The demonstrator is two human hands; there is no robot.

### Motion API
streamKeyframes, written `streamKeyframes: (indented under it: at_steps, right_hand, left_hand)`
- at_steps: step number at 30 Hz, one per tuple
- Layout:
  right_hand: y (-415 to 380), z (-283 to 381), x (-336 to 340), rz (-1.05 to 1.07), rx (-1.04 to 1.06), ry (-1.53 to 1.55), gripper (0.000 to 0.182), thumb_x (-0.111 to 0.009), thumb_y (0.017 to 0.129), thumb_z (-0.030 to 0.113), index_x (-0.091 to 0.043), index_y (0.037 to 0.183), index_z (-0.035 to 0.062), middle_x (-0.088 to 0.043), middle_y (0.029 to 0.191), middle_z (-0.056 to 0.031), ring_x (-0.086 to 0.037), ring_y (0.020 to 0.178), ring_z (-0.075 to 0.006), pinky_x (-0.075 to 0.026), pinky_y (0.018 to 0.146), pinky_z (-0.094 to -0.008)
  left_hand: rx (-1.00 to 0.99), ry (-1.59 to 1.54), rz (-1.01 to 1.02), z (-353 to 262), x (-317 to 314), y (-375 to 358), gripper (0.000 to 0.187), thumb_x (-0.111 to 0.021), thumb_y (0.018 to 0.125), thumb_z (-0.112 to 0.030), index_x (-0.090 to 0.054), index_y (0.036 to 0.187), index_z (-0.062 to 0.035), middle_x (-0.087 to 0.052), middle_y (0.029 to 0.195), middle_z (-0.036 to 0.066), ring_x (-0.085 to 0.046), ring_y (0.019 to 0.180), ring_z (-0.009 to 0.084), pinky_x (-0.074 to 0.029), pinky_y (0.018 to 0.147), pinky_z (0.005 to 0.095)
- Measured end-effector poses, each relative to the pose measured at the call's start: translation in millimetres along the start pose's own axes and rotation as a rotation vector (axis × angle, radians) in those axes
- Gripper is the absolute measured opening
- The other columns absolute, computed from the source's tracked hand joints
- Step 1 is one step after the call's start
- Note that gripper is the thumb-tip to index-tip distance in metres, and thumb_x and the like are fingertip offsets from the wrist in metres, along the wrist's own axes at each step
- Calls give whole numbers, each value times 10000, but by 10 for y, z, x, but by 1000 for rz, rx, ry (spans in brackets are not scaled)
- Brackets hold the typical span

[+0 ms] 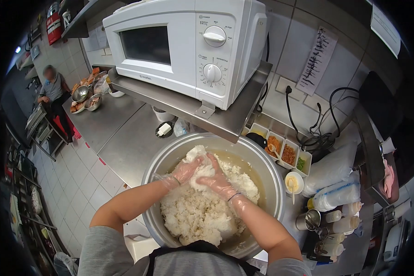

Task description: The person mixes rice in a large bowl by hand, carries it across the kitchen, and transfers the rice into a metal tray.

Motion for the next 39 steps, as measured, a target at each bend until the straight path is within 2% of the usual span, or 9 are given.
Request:
streamKeyframes:
  at_steps: [3,6,7,9,13,18,28,34,39]
  right_hand:
    - [-76,159,78,-51,-249,542,650,-650,735,108,-353,1313,94,-527,1154,-141,-594,956,-245,-538,692,-398]
    - [-31,107,158,-70,-293,650,374,-562,802,144,-484,1155,46,-584,994,-99,-607,765,-197,-528,563,-355]
    - [51,-140,240,-31,-308,613,301,-525,841,227,-518,1094,64,-586,1028,-102,-617,842,-221,-545,651,-390]
    - [75,-134,209,-101,-328,701,328,-495,871,263,-509,1123,54,-586,1058,-106,-617,890,-232,-541,725,-402]
    - [110,-154,177,-96,-254,770,381,-421,927,322,-490,1185,49,-580,1121,-108,-607,971,-241,-510,860,-401]
    - [30,-1,9,-146,-345,840,344,-389,940,304,-538,1131,60,-605,1005,-95,-627,840,-203,-538,676,-338]
    - [42,-293,53,-256,-584,404,287,-442,908,380,-578,1038,164,-562,789,5,-504,644,-113,-415,474,-310]
    - [117,-544,121,-208,-223,413,361,-450,906,330,-538,1163,92,-571,977,-55,-527,800,-160,-463,665,-310]
    - [37,-272,106,-280,-125,103,473,-546,863,241,-446,1263,10,-579,1097,-95,-540,970,-200,-423,863,-309]
  left_hand:
    - [35,493,183,-163,-8,-69,451,-569,875,-355,-555,1185,-28,-607,1082,115,-588,939,215,-456,878,340]
    - [-248,1056,296,80,-45,-10,514,-564,873,-322,-447,1282,-35,-526,1186,132,-553,990,221,-432,926,321]
    - [-408,1199,306,290,-80,44,548,-565,869,-310,-404,1317,-38,-495,1222,140,-537,1019,225,-421,944,314]
    - [-309,364,406,851,-210,264,597,-560,863,-277,-322,1359,-46,-438,1270,170,-484,1101,259,-372,999,338]
    - [-423,553,389,258,-274,-135,696,-561,841,-253,-188,1384,-29,-340,1324,233,-300,1267,369,-265,1068,415]
    - [-360,903,444,-52,-301,-281,632,-559,845,-267,-271,1367,-56,-320,1326,243,-262,1266,399,-252,1060,468]
    - [-476,324,239,229,-253,-91,486,-580,874,-251,-416,1289,-60,-434,1240,181,-406,1164,347,-333,1011,399]
    - [-597,682,227,54,-146,-93,374,-508,899,-189,-454,1250,-70,-498,1191,145,-478,1113,291,-387,968,379]
    - [-409,421,149,-56,-110,-81,306,-524,913,-263,-557,1106,-28,-608,1020,185,-569,984,324,-448,857,387]
Point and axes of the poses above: each hand's wrist, its own y-axis towards the middle knuckle, its own x-axis out of the back of the hand, z = x × y, the point moved 2 cm from there along y, towards the middle knuckle
